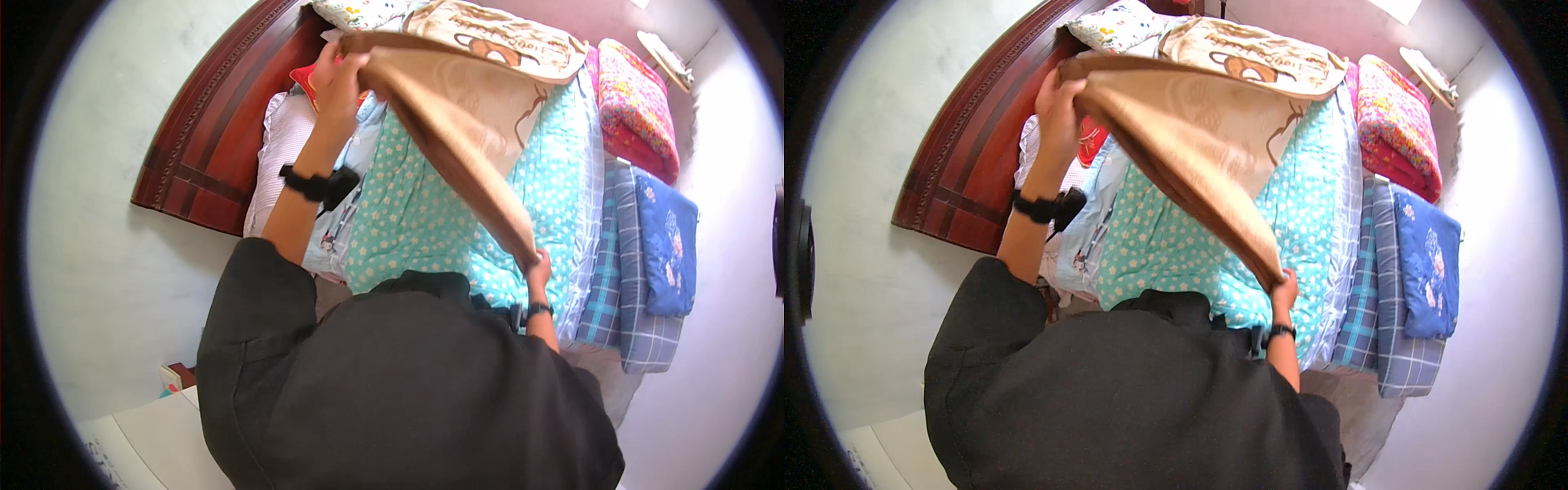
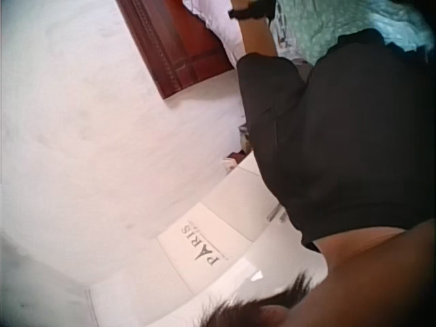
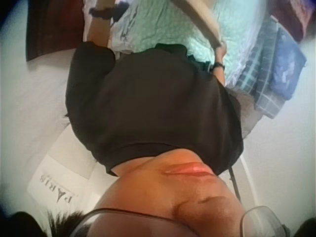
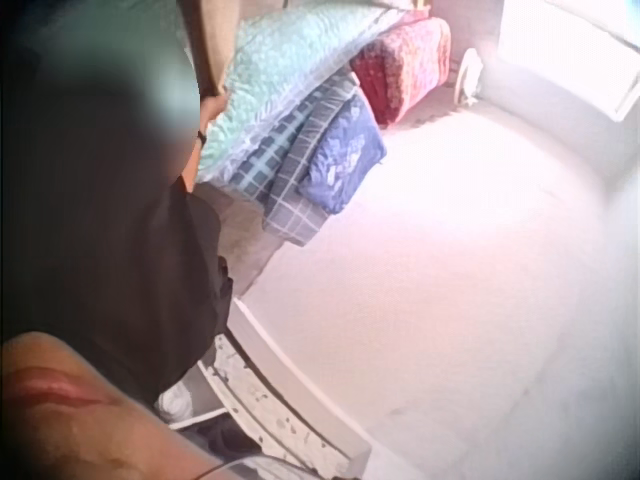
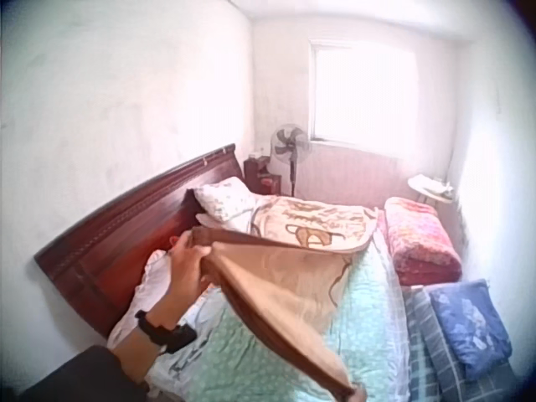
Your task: The person folds a series of blankets and a bedsheet on a bed, handling each item one at a time and smoothing them by hand before placing them in a stack.
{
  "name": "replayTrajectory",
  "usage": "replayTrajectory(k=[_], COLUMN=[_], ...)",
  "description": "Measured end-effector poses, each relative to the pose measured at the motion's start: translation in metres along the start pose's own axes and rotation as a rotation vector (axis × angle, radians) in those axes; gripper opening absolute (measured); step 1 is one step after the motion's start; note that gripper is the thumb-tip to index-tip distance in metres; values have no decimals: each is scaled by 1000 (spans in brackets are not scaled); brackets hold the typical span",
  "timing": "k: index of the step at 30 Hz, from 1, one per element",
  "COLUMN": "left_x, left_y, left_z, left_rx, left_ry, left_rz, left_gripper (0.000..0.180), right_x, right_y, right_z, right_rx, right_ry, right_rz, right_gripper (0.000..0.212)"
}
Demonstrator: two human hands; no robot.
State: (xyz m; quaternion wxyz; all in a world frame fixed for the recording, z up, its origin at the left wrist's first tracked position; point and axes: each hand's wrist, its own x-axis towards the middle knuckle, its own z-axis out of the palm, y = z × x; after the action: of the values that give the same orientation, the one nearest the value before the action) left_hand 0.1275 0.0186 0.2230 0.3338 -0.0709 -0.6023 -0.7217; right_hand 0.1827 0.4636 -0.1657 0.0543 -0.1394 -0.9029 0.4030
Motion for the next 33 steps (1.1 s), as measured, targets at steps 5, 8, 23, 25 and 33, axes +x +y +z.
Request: replayTrajectory(k=[5,8,23,25,33], left_x=[-84,-165,-314,-310,-313], left_y=[-14,-66,-131,-127,-159], left_z=[-115,-190,-247,-239,-250], left_rx=[150,239,1392,1332,1330], left_ry=[226,360,-216,-147,-56], left_rz=[-336,-465,-811,-783,-1120], left_gripper=[28,29,25,28,26], right_x=[-44,-79,-96,-98,-103], right_y=[-59,-52,82,83,123], right_z=[-113,-121,-44,-40,-16], right_rx=[-204,-299,251,265,297], right_ry=[88,-124,-599,-603,-656], right_rz=[-583,-396,26,22,207], right_gripper=[37,50,31,32,33])
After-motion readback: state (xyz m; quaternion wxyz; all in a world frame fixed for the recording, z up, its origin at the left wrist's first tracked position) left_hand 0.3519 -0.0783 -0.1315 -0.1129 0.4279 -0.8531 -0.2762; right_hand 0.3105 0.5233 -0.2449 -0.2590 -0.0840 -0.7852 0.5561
